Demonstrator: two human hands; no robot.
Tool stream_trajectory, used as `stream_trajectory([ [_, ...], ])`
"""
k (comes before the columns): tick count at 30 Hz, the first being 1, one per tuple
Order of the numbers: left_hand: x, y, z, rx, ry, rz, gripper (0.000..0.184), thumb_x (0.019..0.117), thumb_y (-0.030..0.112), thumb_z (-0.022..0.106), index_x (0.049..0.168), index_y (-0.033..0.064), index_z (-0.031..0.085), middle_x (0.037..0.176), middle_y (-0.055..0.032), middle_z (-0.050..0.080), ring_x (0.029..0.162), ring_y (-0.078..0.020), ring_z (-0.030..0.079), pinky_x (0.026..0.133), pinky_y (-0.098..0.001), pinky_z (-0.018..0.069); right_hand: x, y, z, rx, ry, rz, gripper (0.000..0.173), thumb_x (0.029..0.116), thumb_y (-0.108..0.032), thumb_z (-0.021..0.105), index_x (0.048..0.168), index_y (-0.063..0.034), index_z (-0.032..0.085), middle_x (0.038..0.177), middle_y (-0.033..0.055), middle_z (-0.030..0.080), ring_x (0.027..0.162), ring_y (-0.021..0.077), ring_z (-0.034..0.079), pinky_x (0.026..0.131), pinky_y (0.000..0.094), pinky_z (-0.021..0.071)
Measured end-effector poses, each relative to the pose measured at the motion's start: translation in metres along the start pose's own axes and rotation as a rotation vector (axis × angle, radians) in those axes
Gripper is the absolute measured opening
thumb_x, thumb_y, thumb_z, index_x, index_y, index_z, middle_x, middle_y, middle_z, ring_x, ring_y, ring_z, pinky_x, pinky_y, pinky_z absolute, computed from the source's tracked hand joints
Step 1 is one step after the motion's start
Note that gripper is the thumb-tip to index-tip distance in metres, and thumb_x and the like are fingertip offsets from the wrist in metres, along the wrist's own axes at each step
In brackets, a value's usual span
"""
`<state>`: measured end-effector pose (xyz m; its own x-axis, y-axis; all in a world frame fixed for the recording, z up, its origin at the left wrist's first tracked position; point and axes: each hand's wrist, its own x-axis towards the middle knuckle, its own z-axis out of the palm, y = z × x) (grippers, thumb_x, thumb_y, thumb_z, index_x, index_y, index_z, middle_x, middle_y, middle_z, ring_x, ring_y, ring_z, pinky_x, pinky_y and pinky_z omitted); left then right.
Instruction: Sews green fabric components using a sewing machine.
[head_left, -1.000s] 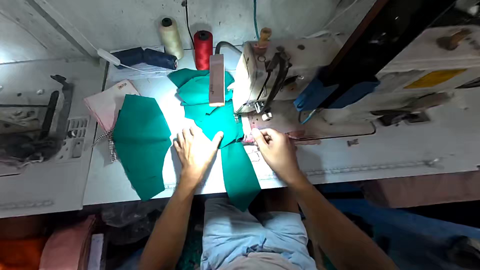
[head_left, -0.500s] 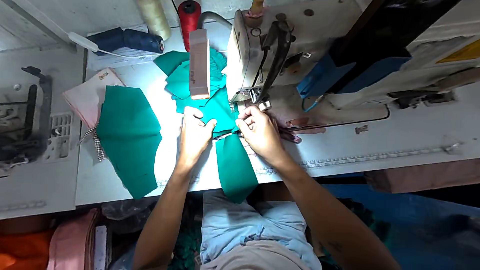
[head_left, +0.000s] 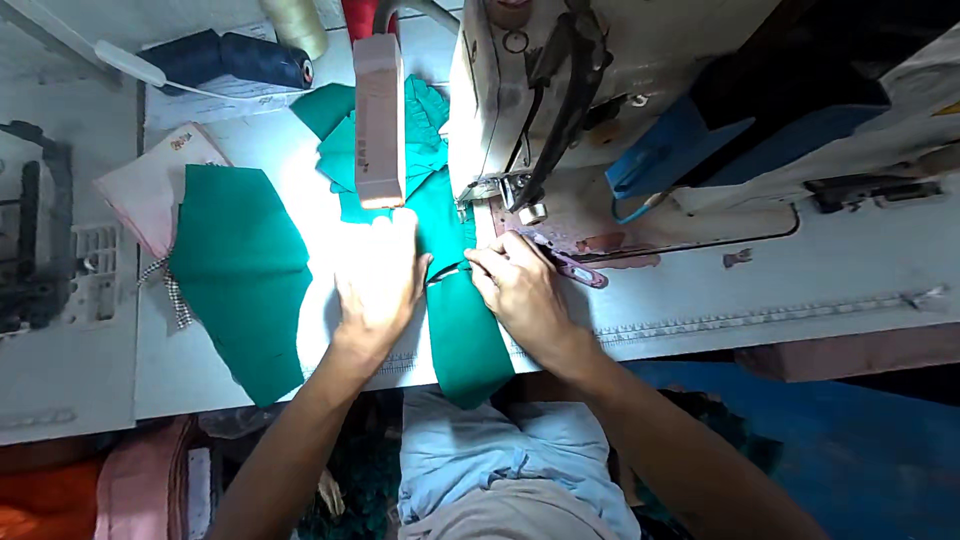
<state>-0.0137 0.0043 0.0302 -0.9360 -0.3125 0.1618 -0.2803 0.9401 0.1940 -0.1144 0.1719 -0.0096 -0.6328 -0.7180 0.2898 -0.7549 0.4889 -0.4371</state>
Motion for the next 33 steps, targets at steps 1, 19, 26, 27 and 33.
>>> stream_trajectory([
  [1,0.004,-0.004,0.003,0.009,0.018,0.166,0.028,0.0960,0.021,0.068,0.122,0.0110,0.065,0.105,-0.0137,0.061,0.095,-0.0356,0.061,0.075,-0.0503,0.0487,-0.002,0.001,0.000,-0.030,-0.001,-0.033,0.018,0.0975,-0.012,0.064,0.109,-0.0083,0.078,0.105,0.0129,0.064,0.099,0.0290,0.061,0.083,0.0397,0.0533],
  [19,0.039,-0.053,0.038,-0.228,-0.112,0.676,0.043,0.0973,0.004,0.050,0.135,0.0175,0.068,0.142,0.0004,0.064,0.139,-0.0242,0.053,0.123,-0.0581,0.0241,0.010,0.018,-0.011,-0.298,-0.103,-0.244,0.034,0.0991,-0.016,0.055,0.129,-0.0130,0.071,0.134,0.0050,0.068,0.116,0.0329,0.061,0.089,0.0513,0.0435],
  [26,0.046,-0.054,0.039,-0.169,-0.137,0.616,0.045,0.1003,0.007,0.048,0.140,0.0214,0.064,0.148,0.0044,0.059,0.143,-0.0205,0.049,0.122,-0.0597,0.0241,0.016,0.017,-0.013,-0.343,-0.160,-0.199,0.038,0.1020,-0.017,0.053,0.137,-0.0151,0.066,0.136,0.0110,0.065,0.120,0.0387,0.058,0.091,0.0568,0.0436],
  [27,0.047,-0.055,0.039,-0.181,-0.133,0.620,0.045,0.1000,0.006,0.049,0.139,0.0211,0.064,0.147,0.0041,0.060,0.142,-0.0207,0.050,0.122,-0.0603,0.0237,0.016,0.017,-0.013,-0.343,-0.160,-0.203,0.038,0.1026,-0.017,0.053,0.138,-0.0153,0.066,0.137,0.0116,0.064,0.120,0.0389,0.058,0.091,0.0568,0.0440],
  [33,0.053,-0.056,0.039,-0.173,-0.090,0.633,0.043,0.0991,0.007,0.050,0.136,0.0199,0.067,0.143,0.0027,0.063,0.140,-0.0222,0.052,0.122,-0.0634,0.0213,0.015,0.024,-0.011,-0.346,-0.127,-0.231,0.039,0.1024,-0.019,0.053,0.139,-0.0178,0.065,0.134,0.0132,0.065,0.116,0.0393,0.059,0.088,0.0568,0.0437],
])
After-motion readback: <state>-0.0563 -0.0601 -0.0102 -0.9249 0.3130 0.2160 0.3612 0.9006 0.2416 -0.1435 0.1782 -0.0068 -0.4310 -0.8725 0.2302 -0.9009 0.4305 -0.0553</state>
